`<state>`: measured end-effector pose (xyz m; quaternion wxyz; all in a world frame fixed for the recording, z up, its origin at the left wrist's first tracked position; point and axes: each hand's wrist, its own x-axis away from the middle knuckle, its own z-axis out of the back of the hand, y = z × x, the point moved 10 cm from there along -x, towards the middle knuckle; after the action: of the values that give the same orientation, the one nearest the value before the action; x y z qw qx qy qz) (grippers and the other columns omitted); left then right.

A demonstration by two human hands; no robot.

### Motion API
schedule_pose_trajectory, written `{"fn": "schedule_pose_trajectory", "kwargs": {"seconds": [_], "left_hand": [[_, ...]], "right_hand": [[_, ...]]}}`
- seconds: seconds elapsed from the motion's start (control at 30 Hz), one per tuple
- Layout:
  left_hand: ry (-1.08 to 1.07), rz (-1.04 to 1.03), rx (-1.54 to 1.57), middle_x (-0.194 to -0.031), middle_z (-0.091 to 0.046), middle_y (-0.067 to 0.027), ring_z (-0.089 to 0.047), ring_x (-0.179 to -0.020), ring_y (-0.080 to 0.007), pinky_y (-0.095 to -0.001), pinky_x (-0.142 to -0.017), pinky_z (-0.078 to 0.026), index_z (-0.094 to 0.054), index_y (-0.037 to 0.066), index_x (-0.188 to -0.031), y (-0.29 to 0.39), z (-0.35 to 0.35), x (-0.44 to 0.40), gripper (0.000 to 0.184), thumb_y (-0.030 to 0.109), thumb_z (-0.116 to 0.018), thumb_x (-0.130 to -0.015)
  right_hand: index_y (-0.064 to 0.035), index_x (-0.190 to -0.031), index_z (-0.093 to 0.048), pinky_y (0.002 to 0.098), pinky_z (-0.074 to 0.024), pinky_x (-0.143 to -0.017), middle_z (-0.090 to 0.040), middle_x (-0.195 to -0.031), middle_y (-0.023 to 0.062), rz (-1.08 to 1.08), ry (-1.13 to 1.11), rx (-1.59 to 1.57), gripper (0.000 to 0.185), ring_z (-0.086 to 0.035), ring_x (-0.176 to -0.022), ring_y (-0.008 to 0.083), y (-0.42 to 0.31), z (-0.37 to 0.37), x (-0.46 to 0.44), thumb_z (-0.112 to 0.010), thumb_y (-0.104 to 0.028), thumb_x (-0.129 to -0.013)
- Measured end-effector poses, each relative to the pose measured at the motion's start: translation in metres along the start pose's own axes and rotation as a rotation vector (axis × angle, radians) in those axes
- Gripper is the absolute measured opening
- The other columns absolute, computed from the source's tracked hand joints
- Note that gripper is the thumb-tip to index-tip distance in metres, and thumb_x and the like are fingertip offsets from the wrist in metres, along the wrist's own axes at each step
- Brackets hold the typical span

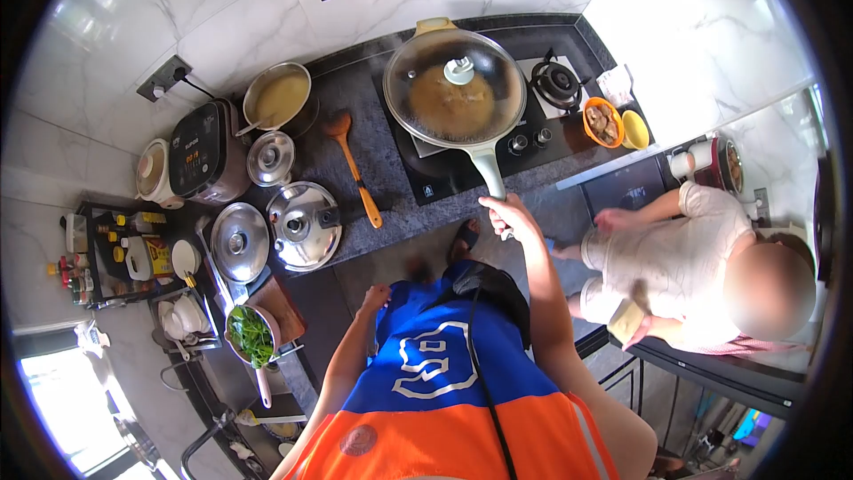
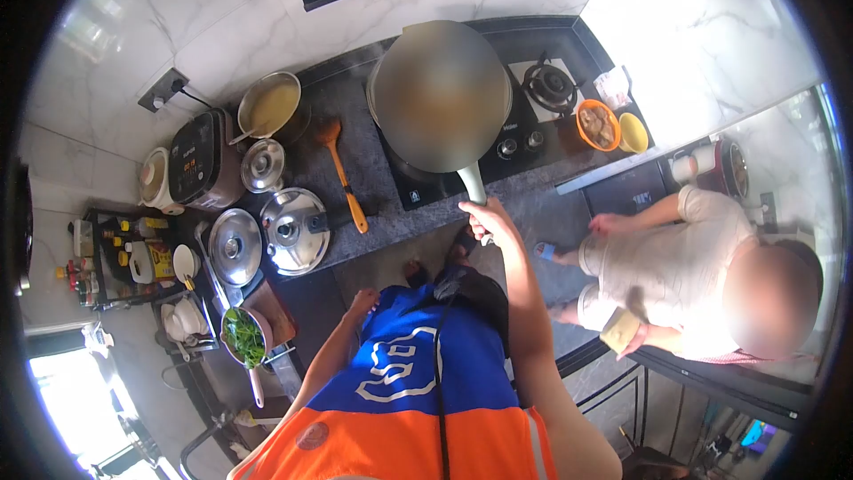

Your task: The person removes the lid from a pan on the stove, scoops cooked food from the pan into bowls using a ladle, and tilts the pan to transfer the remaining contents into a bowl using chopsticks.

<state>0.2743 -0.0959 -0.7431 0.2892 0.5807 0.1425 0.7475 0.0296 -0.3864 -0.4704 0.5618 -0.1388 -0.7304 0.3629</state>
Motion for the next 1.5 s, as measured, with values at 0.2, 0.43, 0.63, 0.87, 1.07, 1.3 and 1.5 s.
{"fn": "schedule_pose_trajectory", "kwargs": {"seconds": [0.2,0.43,0.63,0.87,1.07,1.3,1.5], "left_hand": [[0.003,0.016,0.033,-0.072,-0.066,-0.0069,-0.062,-0.054,-0.0153,-0.0288,-0.044,-0.048,-0.065,0.005,-0.088,-0.004,-0.001,0.004,0.023,0.024,-0.054,-0.083],[-0.020,0.054,0.040,-0.074,-0.065,-0.0057,-0.060,-0.060,-0.0145,-0.0291,-0.049,-0.048,-0.066,0.008,-0.090,-0.002,-0.001,0.006,0.022,0.026,-0.055,-0.083],[-0.007,0.018,0.060,-0.072,-0.066,-0.0079,-0.062,-0.054,-0.0151,-0.0282,-0.044,-0.048,-0.066,0.006,-0.089,-0.006,-0.001,0.001,0.022,0.021,-0.053,-0.081],[-0.041,0.061,0.077,-0.074,-0.065,-0.0054,-0.060,-0.058,-0.0139,-0.0284,-0.048,-0.048,-0.065,0.007,-0.090,-0.007,-0.004,0.003,0.022,0.027,-0.057,-0.082],[-0.030,0.076,0.106,-0.072,-0.064,-0.0052,-0.059,-0.057,-0.0138,-0.0284,-0.047,-0.047,-0.065,0.007,-0.089,-0.008,-0.006,0.005,0.022,0.026,-0.058,-0.082],[-0.003,0.054,0.082,-0.071,-0.063,-0.0053,-0.059,-0.056,-0.0142,-0.0286,-0.047,-0.047,-0.065,0.006,-0.086,-0.003,-0.005,0.008,0.020,0.024,-0.058,-0.082],[0.002,0.061,0.069,-0.071,-0.066,-0.0066,-0.061,-0.054,-0.0147,-0.0286,-0.044,-0.048,-0.065,0.006,-0.086,-0.005,-0.008,0.009,0.018,0.021,-0.056,-0.081]], "right_hand": [[-0.0100,-0.070,-0.044,0.0234,-0.0303,-0.034,-0.042,-0.051,-0.0042,-0.003,0.011,0.002,0.026,-0.038,-0.038,0.0047,0.000,0.001,-0.002,-0.065,-0.017,-0.083],[-0.0102,-0.069,-0.044,0.0236,-0.0311,-0.035,-0.042,-0.052,-0.0041,0.011,-0.011,-0.013,0.026,-0.039,-0.039,0.0046,0.000,0.002,-0.003,-0.065,-0.018,-0.083],[-0.0100,-0.069,-0.044,0.0235,-0.0315,-0.035,-0.043,-0.052,-0.0039,0.016,-0.016,-0.023,0.027,-0.039,-0.039,0.0046,0.000,0.002,-0.003,-0.066,-0.018,-0.082],[-0.0090,-0.070,-0.046,0.0235,-0.0326,-0.035,-0.043,-0.053,-0.0035,0.017,-0.026,-0.025,0.025,-0.040,-0.039,0.0049,0.001,0.003,-0.004,-0.066,-0.018,-0.082],[-0.0090,-0.071,-0.046,0.0234,-0.0325,-0.035,-0.044,-0.053,-0.0036,0.011,-0.018,-0.009,0.025,-0.040,-0.039,0.0048,0.000,0.004,-0.004,-0.065,-0.018,-0.083],[-0.0099,-0.071,-0.046,0.0226,-0.0315,-0.034,-0.043,-0.052,-0.0043,0.016,-0.032,-0.019,0.024,-0.040,-0.039,0.0044,0.000,0.003,-0.003,-0.065,-0.018,-0.083],[-0.0096,-0.072,-0.047,0.0222,-0.0310,-0.034,-0.042,-0.052,-0.0048,0.027,-0.057,-0.019,0.023,-0.039,-0.039,0.0039,0.000,0.003,-0.004,-0.065,-0.019,-0.084]]}}
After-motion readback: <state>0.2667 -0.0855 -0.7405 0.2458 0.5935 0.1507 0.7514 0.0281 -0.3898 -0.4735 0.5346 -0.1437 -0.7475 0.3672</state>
